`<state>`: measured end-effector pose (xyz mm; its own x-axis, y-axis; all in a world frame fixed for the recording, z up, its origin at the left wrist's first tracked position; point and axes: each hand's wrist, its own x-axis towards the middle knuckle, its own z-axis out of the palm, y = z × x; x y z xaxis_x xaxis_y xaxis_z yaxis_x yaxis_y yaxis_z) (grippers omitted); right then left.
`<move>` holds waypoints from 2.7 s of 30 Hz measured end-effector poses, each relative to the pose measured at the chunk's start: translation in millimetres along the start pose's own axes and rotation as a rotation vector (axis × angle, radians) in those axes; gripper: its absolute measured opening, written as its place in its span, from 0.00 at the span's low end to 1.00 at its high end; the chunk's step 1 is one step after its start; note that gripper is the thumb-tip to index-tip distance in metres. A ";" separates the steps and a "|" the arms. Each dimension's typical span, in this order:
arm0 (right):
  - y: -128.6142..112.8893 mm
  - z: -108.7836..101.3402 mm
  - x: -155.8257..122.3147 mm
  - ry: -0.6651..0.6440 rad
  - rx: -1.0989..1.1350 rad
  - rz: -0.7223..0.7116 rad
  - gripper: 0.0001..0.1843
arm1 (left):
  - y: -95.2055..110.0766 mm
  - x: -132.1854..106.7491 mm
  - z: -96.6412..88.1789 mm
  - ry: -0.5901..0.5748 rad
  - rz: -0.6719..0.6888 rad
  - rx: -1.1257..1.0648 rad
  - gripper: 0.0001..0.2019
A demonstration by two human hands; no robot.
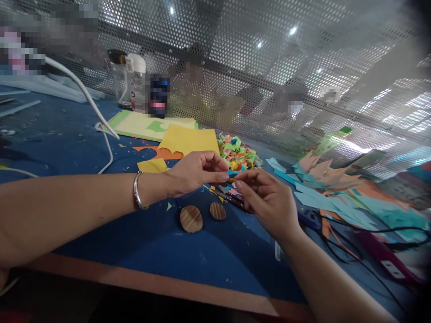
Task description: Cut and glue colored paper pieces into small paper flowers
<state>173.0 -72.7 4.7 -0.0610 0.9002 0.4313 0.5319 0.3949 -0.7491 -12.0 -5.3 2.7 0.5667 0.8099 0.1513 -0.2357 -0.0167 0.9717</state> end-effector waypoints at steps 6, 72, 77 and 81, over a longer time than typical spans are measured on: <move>-1.1 -2.1 -0.8 -0.015 0.016 0.010 0.09 | 0.3 0.9 -2.4 -0.042 0.009 -0.022 0.13; 0.8 -0.9 0.3 -0.048 0.001 0.074 0.11 | 2.1 1.9 -4.6 -0.060 -0.160 -0.086 0.14; -1.9 -0.2 0.2 -0.027 -0.036 0.052 0.10 | 2.5 1.5 -2.4 -0.028 -0.163 -0.039 0.14; 0.6 1.6 1.1 -0.013 -0.045 0.036 0.10 | 2.5 -0.7 2.1 0.009 -0.159 -0.015 0.14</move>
<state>171.9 -71.1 3.9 -0.0517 0.9162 0.3975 0.5711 0.3536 -0.7408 -11.3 -7.2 5.4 0.5905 0.8070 -0.0061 -0.1553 0.1210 0.9804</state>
